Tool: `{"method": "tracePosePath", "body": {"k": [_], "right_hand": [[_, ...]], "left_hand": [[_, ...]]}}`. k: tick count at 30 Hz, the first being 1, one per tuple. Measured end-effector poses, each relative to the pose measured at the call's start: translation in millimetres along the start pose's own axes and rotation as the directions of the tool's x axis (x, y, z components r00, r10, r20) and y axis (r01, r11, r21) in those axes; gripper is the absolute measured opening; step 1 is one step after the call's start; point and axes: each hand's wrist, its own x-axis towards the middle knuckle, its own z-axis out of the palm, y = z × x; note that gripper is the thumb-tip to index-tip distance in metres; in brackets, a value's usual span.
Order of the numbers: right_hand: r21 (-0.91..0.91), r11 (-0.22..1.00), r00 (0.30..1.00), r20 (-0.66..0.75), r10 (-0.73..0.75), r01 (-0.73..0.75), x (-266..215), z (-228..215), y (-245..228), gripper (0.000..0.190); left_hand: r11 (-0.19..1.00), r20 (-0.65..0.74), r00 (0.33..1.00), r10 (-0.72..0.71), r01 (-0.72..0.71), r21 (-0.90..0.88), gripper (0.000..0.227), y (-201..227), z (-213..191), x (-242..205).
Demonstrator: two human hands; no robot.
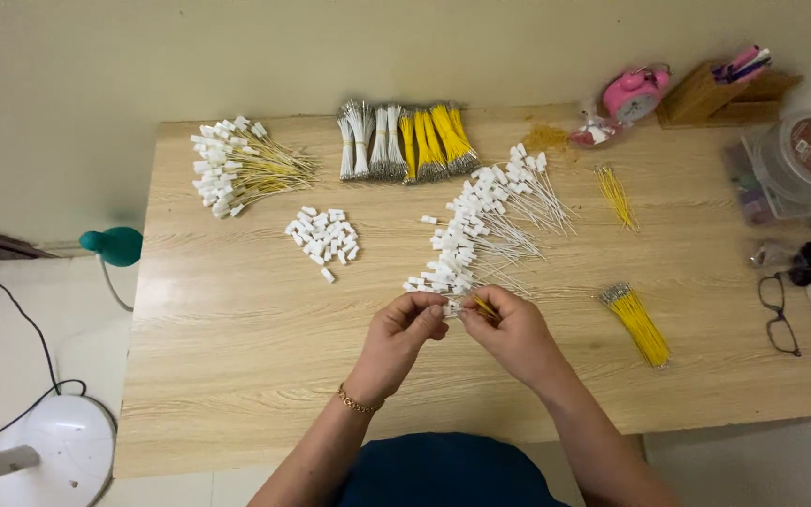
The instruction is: Manually assemble white plastic connectors by inserting small yellow and white wire leads into the connector housings.
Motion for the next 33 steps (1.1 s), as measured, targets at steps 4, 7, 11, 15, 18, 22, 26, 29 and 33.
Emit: {"method": "tracePosePath", "body": {"k": [4, 7, 11, 15, 18, 22, 26, 29, 33], "right_hand": [[-0.111, 0.993, 0.999, 0.002, -0.046, 0.046, -6, 4, -19, 0.015], [-0.157, 0.984, 0.996, 0.006, -0.087, 0.087, -7, 5, -21, 0.019], [-0.179, 0.968, 0.984, 0.0, -0.18, 0.177, -6, 5, -20, 0.012], [-0.334, 0.899, 0.949, -0.039, -0.313, 0.283, -10, -2, -29, 0.01], [-0.389, 0.866, 0.931, -0.052, -0.362, 0.315, -14, -1, -33, 0.01], [-0.39, 0.863, 0.935, -0.015, -0.354, 0.321, -15, -1, -33, 0.01], [-0.367, 0.869, 0.937, 0.031, -0.347, 0.333, -17, 1, -33, 0.013], [-0.313, 0.897, 0.95, 0.07, -0.304, 0.311, -17, 4, -37, 0.014], [-0.276, 0.94, 0.98, 0.075, -0.186, 0.2, -20, 5, -34, 0.013]], "left_hand": [[1.0, -0.001, 1.0, 0.025, -0.025, 0.0, 0.021, -3, 1, -3], [0.996, -0.001, 0.998, 0.066, -0.066, 0.063, 0.016, 3, 0, -6], [0.999, -0.018, 0.999, 0.039, -0.04, -0.02, 0.019, 10, 0, -6], [0.981, -0.03, 0.999, -0.012, 0.006, -0.192, 0.023, 5, -5, -6], [0.954, 0.019, 0.999, -0.038, 0.042, -0.297, 0.021, -4, -10, -5], [0.943, 0.089, 0.994, -0.069, 0.094, -0.319, 0.022, -2, -12, -7], [0.934, 0.091, 0.99, -0.105, 0.13, -0.334, 0.023, 2, -11, -9], [0.925, 0.09, 0.987, -0.133, 0.156, -0.348, 0.024, 1, -15, -9], [0.909, 0.098, 0.981, -0.169, 0.193, -0.368, 0.023, 7, -18, -11]]}}
